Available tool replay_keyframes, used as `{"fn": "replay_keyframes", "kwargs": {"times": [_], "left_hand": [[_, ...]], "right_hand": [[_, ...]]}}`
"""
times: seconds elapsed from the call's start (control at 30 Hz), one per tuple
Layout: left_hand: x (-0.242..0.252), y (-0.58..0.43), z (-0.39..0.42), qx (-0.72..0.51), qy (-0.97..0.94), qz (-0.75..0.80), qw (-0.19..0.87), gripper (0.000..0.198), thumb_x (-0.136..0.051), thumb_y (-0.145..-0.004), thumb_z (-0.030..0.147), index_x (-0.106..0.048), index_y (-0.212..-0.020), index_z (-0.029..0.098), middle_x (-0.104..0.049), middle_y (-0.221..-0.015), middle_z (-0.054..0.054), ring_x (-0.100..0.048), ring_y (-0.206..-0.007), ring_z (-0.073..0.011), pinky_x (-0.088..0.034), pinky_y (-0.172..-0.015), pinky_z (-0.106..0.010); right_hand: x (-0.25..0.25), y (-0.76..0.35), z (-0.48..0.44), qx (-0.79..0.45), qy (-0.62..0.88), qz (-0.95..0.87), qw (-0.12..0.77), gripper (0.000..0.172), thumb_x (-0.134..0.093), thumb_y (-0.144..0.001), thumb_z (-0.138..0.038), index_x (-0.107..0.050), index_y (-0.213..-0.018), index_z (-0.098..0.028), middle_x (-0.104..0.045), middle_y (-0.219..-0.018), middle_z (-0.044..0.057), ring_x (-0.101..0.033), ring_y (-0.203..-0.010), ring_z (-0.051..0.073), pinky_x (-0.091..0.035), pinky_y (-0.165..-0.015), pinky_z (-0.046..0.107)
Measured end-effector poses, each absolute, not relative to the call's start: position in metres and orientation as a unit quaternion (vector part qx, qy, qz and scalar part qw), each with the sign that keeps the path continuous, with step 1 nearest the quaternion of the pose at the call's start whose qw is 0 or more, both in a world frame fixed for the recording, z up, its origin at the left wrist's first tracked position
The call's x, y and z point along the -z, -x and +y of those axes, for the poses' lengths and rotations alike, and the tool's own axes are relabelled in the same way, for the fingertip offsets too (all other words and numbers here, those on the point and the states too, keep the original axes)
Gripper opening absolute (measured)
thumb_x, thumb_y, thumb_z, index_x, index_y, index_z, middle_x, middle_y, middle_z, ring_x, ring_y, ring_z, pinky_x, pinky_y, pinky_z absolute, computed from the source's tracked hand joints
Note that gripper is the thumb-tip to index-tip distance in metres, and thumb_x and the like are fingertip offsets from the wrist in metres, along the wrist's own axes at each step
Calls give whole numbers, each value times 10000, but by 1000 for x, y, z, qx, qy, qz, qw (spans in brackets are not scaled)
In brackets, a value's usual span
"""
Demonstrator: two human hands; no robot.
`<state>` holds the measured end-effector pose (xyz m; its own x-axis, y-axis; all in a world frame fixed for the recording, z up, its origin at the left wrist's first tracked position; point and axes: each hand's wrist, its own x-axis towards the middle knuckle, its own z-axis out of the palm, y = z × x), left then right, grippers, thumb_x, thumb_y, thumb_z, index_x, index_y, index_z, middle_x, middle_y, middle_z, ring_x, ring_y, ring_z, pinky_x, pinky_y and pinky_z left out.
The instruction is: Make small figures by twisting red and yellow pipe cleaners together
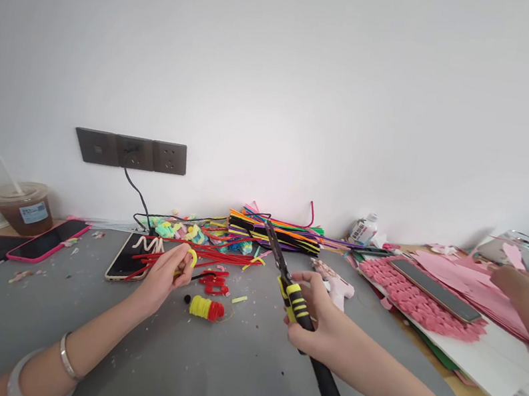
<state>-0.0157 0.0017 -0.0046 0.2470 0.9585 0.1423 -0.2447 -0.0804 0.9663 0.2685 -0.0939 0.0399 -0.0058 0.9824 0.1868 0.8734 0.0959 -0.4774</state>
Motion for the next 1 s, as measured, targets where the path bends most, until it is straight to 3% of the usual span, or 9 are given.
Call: {"fn": "replay_keyframes", "kwargs": {"times": [0.1,0.33,0.43,0.63,1.0], "left_hand": [[3,16,2,-508,-487,332,628,363,-476,-903,492,-402,-696,203,-369,-445,84,-266,-424,-72,-229,-478,-214],[-6,14,1,-513,-449,281,675,312,-503,-895,452,-388,-741,207,-364,-490,100,-191,-393,-46,-218,-460,-201],[-5,15,3,-532,-439,271,672,330,-548,-880,466,-380,-761,209,-313,-510,110,-175,-404,-40,-184,-453,-191],[-2,16,7,-560,-406,277,667,387,-646,-822,463,-348,-784,218,-293,-527,118,-157,-407,-32,-137,-443,-189],[-5,20,7,-536,-368,251,717,414,-494,-916,495,-299,-695,204,-245,-492,108,-145,-391,-36,-209,-462,-200]], "right_hand": [[-59,-250,-89,-206,627,-707,256,453,-484,-788,-308,-444,-1237,-266,-655,-926,64,-658,-794,236,-495,-632,305],[-31,-211,-48,77,575,-731,360,425,-585,-775,-313,-459,-1167,-206,-590,-1028,108,-555,-918,287,-433,-791,369],[-19,-199,-22,120,553,-738,368,441,-587,-799,-315,-459,-1205,-197,-570,-1030,110,-523,-926,291,-410,-822,386],[-11,-183,15,195,544,-729,366,490,-590,-736,-237,-495,-1216,-221,-529,-1068,96,-479,-1022,301,-275,-1025,485],[10,-198,26,154,489,-791,335,512,-582,-678,-199,-520,-1187,-202,-547,-1012,86,-495,-980,285,-313,-949,452]]}}
